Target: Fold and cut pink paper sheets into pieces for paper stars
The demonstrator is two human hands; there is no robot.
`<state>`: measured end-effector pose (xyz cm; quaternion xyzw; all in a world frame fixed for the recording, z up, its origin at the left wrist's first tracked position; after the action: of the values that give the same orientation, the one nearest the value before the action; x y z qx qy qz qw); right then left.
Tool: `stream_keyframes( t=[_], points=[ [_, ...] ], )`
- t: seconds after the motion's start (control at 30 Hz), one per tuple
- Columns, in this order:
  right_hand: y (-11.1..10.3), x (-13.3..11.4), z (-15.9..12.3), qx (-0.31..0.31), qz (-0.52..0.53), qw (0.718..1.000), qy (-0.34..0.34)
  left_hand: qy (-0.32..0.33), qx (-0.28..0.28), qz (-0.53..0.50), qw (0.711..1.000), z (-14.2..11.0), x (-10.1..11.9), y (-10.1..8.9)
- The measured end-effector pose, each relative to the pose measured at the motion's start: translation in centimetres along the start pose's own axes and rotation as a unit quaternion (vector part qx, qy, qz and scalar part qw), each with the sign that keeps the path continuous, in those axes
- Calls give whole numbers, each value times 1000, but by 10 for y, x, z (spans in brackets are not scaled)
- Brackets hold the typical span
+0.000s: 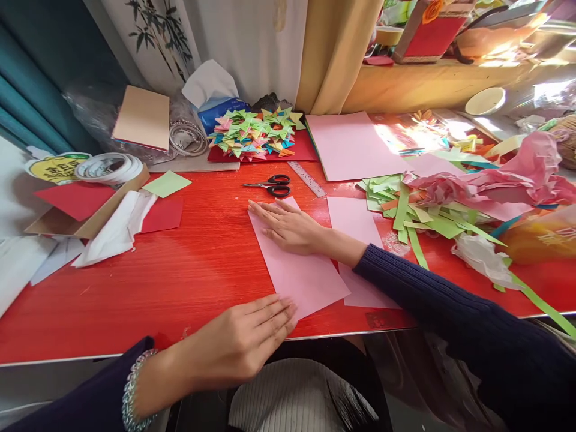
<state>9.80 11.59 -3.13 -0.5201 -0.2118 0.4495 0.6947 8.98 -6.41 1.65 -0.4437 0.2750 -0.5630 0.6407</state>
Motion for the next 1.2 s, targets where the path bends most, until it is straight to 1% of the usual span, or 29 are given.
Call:
stream_keyframes(
  t=[0.03, 0.07, 0.1, 0.13, 0.17, 0.2, 0.23, 0.27, 0.3, 0.33, 0.4, 0.5, 0.57, 0.63, 0.7, 0.77, 0.8, 0.87, 0.9, 1.0, 1.07, 1.13, 1.2],
  points=[
    [-1, 0, 0, 4, 0, 1000, -2, -7, -19, -74, 997, 1, -3, -1],
    [-1, 0, 0, 8, 1, 1000, -3, -21, -43, -161, 986, 2, -9, -3],
    [-2, 0, 0, 11, 4, 1000, -3, -50, -59, -235, 969, 3, -22, -5],
    [-2, 0, 0, 13, 7, 1000, -2, -94, -65, -284, 952, 4, -42, -8],
    [-2, 1, 0, 16, 9, 1000, 1, -163, -46, -281, 945, 5, -73, -12],
    [-3, 1, 0, 19, 11, 1000, 5, -256, 5, -211, 943, 1, -114, -21],
    [-4, 1, 0, 22, 15, 1000, 8, -346, 54, -117, 929, -8, -153, -32],
    [-5, 1, 0, 25, 21, 999, 11, -417, 87, -31, 904, -19, -184, -40],
    [-6, 1, 0, 30, 31, 999, 14, -455, 99, 34, 884, -27, -205, -44],
    [-8, 1, 0, 37, 45, 998, 21, -475, 95, 76, 871, -31, -219, -42],
    [-13, 3, 0, 57, 81, 994, 45, -493, 79, 98, 861, -34, -235, -31],
    [-21, 17, 2, 75, 117, 983, 123, -524, 69, 44, 847, -36, -239, -15],
    [-27, 26, 3, 78, 121, 974, 174, -540, 65, 0, 839, -33, -233, -9],
    [-36, 33, 4, 81, 124, 968, 200, -532, 85, -61, 840, -24, -224, -8],
    [-45, 35, 4, 76, 138, 966, 204, -511, 145, -132, 837, -14, -216, -14],
    [-53, 35, 4, 59, 161, 964, 204, -506, 211, -184, 816, -10, -211, -21],
    [-55, 33, 3, 45, 176, 962, 204, -512, 226, -199, 805, -9, -210, -22],
    [-59, 31, 2, 24, 206, 956, 208, -527, 228, -223, 788, -8, -208, -19],
    [-62, 30, 1, 23, 219, 952, 214, -530, 223, -232, 785, -7, -207, -18],
    [-70, 28, 0, 54, 234, 943, 232, -526, 226, -249, 781, -3, -200, -17],
    [-74, 26, 0, 76, 221, 942, 238, -528, 237, -259, 774, -2, -197, -16],
    [-73, 24, 0, 79, 188, 948, 245, -536, 247, -265, 763, -3, -195, -15],
    [-70, 25, -1, 72, 154, 953, 249, -542, 248, -264, 759, -3, -194, -13]
  ],
)
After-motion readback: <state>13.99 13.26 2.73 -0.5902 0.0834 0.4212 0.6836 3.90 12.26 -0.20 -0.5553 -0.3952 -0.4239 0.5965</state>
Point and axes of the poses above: each hand's wrist, its own z-axis towards the middle knuckle, its own y-axis out of the palm, x = y × z, the point moved 10 cm from there along z, towards the middle knuckle, and after that the axes turned 11 degrees about x, right-handed, at the moved point
